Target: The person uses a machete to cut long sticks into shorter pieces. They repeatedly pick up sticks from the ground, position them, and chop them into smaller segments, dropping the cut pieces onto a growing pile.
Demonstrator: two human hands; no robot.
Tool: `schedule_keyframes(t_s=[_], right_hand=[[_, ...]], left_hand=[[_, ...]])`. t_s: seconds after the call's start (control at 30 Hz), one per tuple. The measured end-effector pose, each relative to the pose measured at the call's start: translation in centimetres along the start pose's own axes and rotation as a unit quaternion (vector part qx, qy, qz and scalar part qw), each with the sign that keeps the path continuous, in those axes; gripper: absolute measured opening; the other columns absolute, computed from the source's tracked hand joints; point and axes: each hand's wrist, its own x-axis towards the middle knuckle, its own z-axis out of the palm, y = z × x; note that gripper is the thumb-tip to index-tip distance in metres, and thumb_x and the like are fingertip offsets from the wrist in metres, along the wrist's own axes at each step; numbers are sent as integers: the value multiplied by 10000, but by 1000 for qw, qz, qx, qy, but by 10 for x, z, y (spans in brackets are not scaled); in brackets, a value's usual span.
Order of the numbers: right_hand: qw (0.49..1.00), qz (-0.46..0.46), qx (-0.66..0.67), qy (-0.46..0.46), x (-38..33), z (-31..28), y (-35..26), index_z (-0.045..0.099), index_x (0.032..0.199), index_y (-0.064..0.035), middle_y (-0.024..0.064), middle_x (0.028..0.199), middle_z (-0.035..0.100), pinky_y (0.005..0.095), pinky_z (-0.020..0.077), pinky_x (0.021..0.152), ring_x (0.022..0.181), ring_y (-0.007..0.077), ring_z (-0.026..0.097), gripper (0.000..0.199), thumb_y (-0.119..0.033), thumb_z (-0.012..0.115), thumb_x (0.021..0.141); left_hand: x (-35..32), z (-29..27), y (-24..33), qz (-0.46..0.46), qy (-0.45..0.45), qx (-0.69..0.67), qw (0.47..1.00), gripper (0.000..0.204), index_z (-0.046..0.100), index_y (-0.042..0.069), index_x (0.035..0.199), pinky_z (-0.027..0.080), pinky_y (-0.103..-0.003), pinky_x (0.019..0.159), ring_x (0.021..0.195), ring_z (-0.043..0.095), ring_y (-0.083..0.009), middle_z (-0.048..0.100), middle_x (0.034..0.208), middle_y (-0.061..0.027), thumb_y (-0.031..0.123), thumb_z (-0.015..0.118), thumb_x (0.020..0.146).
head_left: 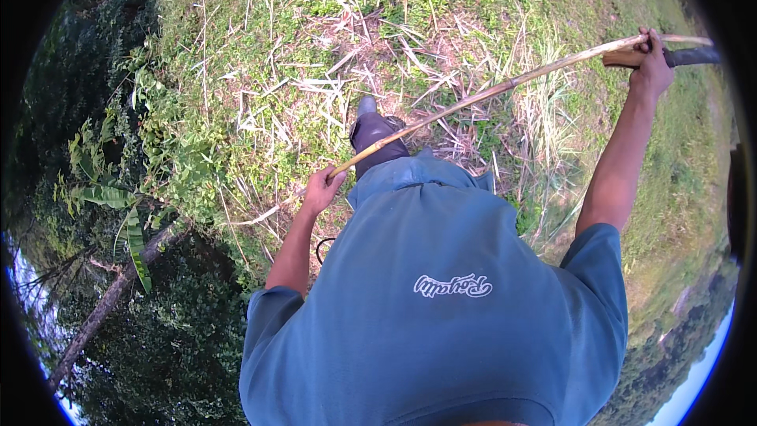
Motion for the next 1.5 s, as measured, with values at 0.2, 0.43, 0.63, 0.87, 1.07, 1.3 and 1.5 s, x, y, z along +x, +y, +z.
schedule_keyframes(t_s=[0.2,0.43,0.63,0.87,1.07,1.3,1.5], right_hand=[[990,64,-125,-32,-65,-4,8,674,963,36,95,963,720,218,452,512,551,67,474,218,-172,674,897],[972,191,-71,-120,-184,-6,73,523,771,-87,184,998,699,209,411,498,528,76,480,188,-100,691,854],[954,281,61,-81,-197,-3,101,499,880,-49,214,1053,649,246,446,518,551,74,461,128,0,616,867],[920,381,80,31,-145,-37,187,514,891,11,180,903,666,243,457,494,552,90,481,82,36,589,869],[901,426,9,88,-122,-64,250,648,884,82,25,622,514,246,451,469,507,118,488,93,6,605,853],[871,415,-234,-125,-199,-58,191,645,892,35,60,632,619,233,400,433,488,97,520,146,-99,625,838],[809,188,-420,-366,-283,-42,69,588,800,-27,137,601,583,420,467,553,539,349,569,255,-259,689,762]], left_hand=[[3,-11,98,133,26,13,991,290,609,60,888,361,-324,512,525,419,-156,455,570,-49,349,616,909],[29,10,211,260,-19,50,964,263,652,48,1038,459,-372,610,627,589,-244,621,721,-133,274,636,905],[42,3,242,332,42,206,919,209,640,72,983,482,-444,624,726,623,-355,652,813,-137,245,641,867],[-37,-124,222,225,208,467,829,240,634,102,823,485,-376,646,674,623,-241,625,717,-41,297,752,749],[-127,-225,232,129,334,554,752,417,582,60,705,404,-391,698,659,539,-275,551,664,-76,435,762,736],[-68,-150,271,239,267,587,726,342,574,118,753,402,-361,635,640,562,-216,571,676,-31,423,727,769],[-6,-77,295,329,207,609,691,244,560,117,828,429,-339,609,659,583,-193,567,706,-27,337,664,844]])
